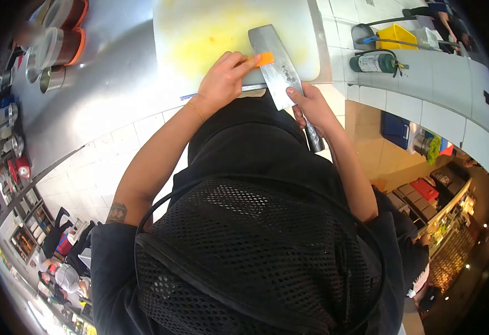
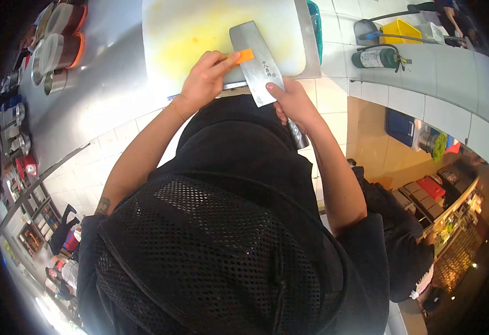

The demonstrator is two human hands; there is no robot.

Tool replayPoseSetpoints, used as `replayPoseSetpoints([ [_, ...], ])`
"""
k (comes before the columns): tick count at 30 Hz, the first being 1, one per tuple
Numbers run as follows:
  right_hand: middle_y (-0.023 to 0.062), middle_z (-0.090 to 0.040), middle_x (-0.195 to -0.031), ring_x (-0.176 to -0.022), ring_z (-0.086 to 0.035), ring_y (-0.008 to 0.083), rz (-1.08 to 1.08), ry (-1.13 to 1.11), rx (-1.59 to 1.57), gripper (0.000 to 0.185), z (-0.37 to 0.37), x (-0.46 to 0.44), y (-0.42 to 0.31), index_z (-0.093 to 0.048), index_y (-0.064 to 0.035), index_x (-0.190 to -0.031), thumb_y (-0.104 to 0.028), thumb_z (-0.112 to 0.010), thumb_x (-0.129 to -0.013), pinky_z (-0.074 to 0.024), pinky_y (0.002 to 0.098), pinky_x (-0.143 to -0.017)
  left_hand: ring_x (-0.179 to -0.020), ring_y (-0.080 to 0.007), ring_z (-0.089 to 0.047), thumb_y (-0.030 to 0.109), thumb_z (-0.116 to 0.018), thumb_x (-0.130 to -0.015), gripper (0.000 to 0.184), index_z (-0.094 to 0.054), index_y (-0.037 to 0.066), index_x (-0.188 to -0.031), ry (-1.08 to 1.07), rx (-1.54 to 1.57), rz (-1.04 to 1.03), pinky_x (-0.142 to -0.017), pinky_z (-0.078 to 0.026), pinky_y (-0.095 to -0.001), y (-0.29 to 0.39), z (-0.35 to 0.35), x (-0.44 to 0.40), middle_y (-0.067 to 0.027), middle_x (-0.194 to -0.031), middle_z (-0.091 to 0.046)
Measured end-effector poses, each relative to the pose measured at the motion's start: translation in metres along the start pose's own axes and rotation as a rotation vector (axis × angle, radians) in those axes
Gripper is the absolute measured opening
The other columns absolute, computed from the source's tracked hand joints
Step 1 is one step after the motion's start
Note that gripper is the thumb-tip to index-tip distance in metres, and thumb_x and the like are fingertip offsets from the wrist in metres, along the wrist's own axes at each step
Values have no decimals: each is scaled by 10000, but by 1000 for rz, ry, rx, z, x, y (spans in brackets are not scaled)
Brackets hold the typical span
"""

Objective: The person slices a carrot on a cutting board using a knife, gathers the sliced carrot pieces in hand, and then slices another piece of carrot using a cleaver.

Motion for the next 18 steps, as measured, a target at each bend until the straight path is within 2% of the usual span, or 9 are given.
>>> replayPoseSetpoints([
  [15, -19, -459, -586, -409, -426, 96, 69, 61, 60, 279, -13, -9, -20, -567, -38, -1025, -310, -600, -1078, -369, 290, -395, -948, -278, -603, -107, -603, -801, 577, -691, 79, -1340, 40, -9, -41, -888, -535, -386, 2, -2, 2, -92, -993, -614],
  [18, -24, -459, -588, -413, -428, 93, 51, 92, 82, 283, -13, -8, -21, -570, -36, -1033, -314, -604, -1075, -374, 292, -397, -973, -290, -608, -83, -614, -838, 561, -662, 69, -1376, 40, 11, -45, -895, -536, -393, 3, -1, 3, -99, -1005, -619],
])
Point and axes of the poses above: each hand's wrist, its own x-axis away from the middle knuckle, its own z-axis out of the back of the hand, y = z × x, the point moved 3 cm from there along -x, towards the middle knuckle
